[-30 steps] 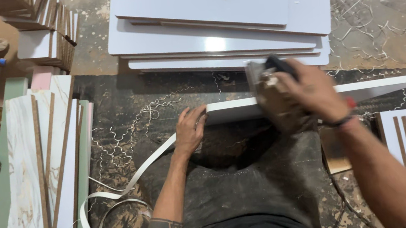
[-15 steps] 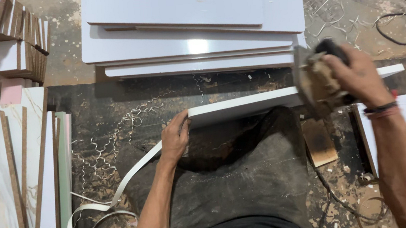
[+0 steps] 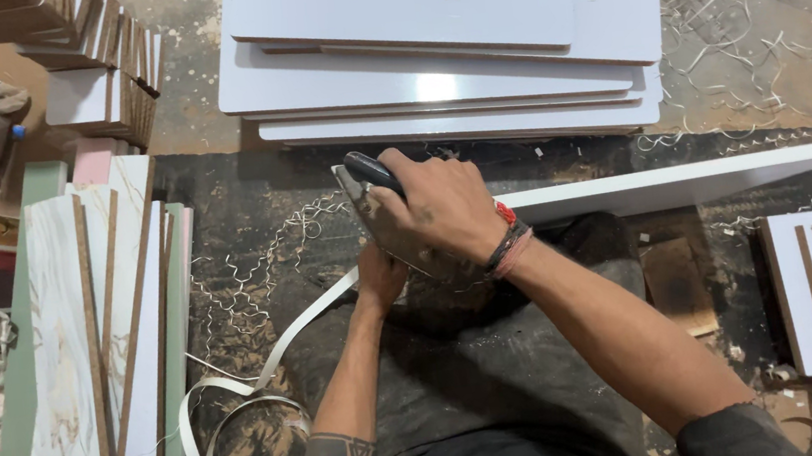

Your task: The person sits on the floor with a white panel across their lap, presses white edge banding tape along the panel edge with a heated hand iron, then trims the excess tape overhang with a hand cutter and stacks the finished panel on a pile of similar panels.

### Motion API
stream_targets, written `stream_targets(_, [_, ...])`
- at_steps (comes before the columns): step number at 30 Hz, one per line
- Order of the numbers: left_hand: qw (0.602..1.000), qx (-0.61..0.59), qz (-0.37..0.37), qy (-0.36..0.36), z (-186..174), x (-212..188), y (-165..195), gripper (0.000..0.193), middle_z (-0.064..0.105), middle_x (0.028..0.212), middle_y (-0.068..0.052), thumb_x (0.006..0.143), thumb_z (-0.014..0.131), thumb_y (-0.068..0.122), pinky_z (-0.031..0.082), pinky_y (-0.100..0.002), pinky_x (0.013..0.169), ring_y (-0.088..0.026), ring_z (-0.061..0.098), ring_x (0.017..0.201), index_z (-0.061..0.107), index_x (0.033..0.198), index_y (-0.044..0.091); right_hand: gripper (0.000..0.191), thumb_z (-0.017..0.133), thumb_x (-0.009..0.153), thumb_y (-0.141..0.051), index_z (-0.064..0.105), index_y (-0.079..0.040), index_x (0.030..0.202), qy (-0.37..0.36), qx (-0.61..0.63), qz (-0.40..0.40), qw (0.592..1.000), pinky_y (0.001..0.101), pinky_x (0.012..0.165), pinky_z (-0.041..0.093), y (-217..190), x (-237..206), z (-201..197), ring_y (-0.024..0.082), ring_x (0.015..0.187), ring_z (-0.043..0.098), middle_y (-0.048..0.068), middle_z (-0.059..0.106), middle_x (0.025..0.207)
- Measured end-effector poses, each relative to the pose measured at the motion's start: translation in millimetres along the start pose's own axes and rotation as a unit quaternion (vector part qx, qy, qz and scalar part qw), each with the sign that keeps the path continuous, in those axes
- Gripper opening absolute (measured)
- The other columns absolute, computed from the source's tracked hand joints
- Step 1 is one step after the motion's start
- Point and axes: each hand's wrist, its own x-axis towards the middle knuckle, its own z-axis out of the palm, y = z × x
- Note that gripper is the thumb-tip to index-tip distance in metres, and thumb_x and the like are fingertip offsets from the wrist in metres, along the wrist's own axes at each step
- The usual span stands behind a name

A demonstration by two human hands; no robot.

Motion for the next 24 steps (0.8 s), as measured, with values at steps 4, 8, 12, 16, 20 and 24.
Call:
stream_targets(4, [0.999, -0.008, 0.009, 0.044, 0.2, -0.7, 9.3, 0.032, 0.071, 0.116, -0.021, 0.094, 0.068, 0.018, 0.051, -0.052, 0.091, -0.043, 0.066, 0.107, 0.065, 0.123, 0.005, 0.039, 0.049, 0.103, -0.046, 0.060, -0.015, 0.124, -0.044, -0.028, 0.069, 0.996, 0.0368, 0.045, 0.051, 28.7, -13.3, -18.3, 0.019, 0.048, 0.062, 0.005, 0.067, 0.064])
stream_targets(8, [0.995, -0.080, -0.051, -0.001, -9.8, 2.2, 30.4, 0.033, 0.074, 0.119, -0.015, 0.097, 0.062, 0.015, 0.054, -0.045, 0.088, -0.036, 0.071, 0.105, 0.066, 0.129, 0.011, 0.040, 0.053, 0.103, -0.047, 0.060, -0.014, 0.126, -0.002, -0.072, 0.104, 0.992, 0.0369, 0.045, 0.052, 78.7, -40.3, -53.8, 0.019, 0.050, 0.063, 0.006, 0.065, 0.063])
stream_targets(12, [0.998, -0.063, -0.004, -0.005, -14.8, 2.7, 35.5, 0.032, 0.073, 0.122, -0.016, 0.099, 0.061, 0.012, 0.054, -0.045, 0.093, -0.036, 0.069, 0.112, 0.066, 0.131, 0.010, 0.039, 0.056, 0.106, -0.043, 0.060, -0.009, 0.124, 0.061, -0.117, 0.067, 0.989, 0.0368, 0.049, 0.049, 98.0, -53.1, -60.6, 0.020, 0.051, 0.060, 0.006, 0.061, 0.062])
stream_targets(16, [0.997, -0.083, -0.002, 0.000, -3.3, -4.4, 14.4, 0.032, 0.072, 0.123, -0.018, 0.098, 0.061, 0.009, 0.055, -0.044, 0.092, -0.037, 0.069, 0.113, 0.067, 0.129, 0.008, 0.038, 0.052, 0.105, -0.041, 0.058, -0.009, 0.124, 0.009, -0.071, 0.085, 0.994, 0.0362, 0.041, 0.050, 66.3, -37.9, -37.4, 0.019, 0.044, 0.060, 0.005, 0.061, 0.058])
stream_targets(20, [1.000, -0.003, 0.006, 0.012, 13.3, -9.8, -11.7, 0.030, 0.072, 0.112, -0.020, 0.090, 0.064, 0.007, 0.051, -0.049, 0.093, -0.041, 0.066, 0.110, 0.067, 0.120, 0.005, 0.032, 0.053, 0.105, -0.040, 0.058, -0.010, 0.112, -0.008, -0.047, 0.054, 0.997, 0.0386, 0.043, 0.051, 17.2, -15.9, -12.5, 0.021, 0.045, 0.062, 0.005, 0.062, 0.058])
stream_targets(24, [0.996, 0.047, 0.060, 0.053, 20.5, -10.1, -15.6, 0.030, 0.072, 0.111, -0.020, 0.085, 0.065, 0.007, 0.047, -0.050, 0.097, -0.041, 0.063, 0.110, 0.066, 0.115, 0.005, 0.033, 0.057, 0.101, -0.040, 0.057, -0.010, 0.112, 0.051, -0.030, -0.012, 0.998, 0.0471, 0.051, 0.051, 11.2, -19.1, -15.0, 0.033, 0.055, 0.066, 0.011, 0.067, 0.064])
